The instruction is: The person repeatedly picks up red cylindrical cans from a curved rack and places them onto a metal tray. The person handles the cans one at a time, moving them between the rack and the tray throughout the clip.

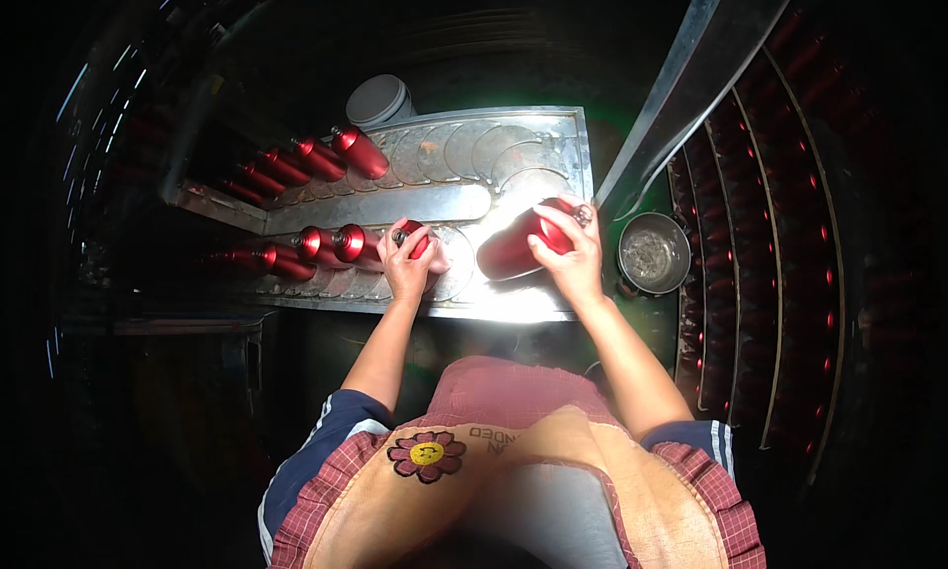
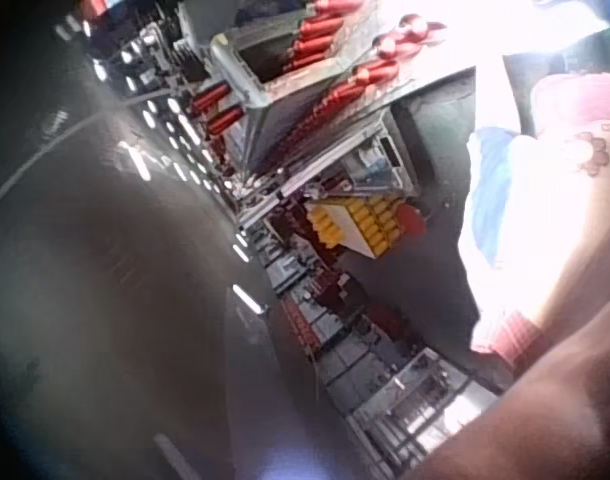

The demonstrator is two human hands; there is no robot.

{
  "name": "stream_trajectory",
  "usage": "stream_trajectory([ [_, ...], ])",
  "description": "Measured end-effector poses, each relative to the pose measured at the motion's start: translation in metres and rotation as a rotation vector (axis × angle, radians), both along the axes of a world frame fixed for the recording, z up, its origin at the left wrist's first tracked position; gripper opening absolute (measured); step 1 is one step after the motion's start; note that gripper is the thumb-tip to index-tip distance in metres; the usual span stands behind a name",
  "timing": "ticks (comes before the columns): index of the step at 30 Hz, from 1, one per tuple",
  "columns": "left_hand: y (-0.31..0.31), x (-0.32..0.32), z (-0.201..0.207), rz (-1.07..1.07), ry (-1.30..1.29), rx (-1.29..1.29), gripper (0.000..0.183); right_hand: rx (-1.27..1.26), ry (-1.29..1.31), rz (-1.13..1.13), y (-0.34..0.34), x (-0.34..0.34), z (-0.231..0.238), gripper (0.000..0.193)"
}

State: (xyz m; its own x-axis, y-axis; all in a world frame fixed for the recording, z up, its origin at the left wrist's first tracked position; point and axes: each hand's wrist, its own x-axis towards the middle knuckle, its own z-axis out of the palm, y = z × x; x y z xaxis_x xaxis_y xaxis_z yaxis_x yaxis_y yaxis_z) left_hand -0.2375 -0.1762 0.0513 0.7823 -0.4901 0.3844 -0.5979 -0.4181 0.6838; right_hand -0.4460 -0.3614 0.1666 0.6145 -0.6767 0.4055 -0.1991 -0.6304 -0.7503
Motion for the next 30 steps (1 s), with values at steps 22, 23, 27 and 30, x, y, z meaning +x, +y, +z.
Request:
stream_trajectory([
  [22, -0.195, -0.148, 0.144, -0.944, 0.651, -0.396, 0.022, -0.704, 0.049, -0.993, -0.184, -0.328, 0.200, 0.039],
  [23, -0.228, -0.173, 0.160, -1.009, 0.615, -0.387, 0.024, -0.752, 0.143, -1.083, -0.206, -0.372, 0.225, 0.043],
  [27, -0.387, -0.287, 0.252, -1.335, 0.235, -0.417, 0.039, -0.477, 0.464, -1.289, -0.292, -0.490, 0.273, 0.060],
  [30, -0.497, -0.393, 0.318, -1.484, -0.155, -0.433, 0.054, -0.217, 0.685, -1.267, -0.322, -0.530, 0.272, 0.057],
])
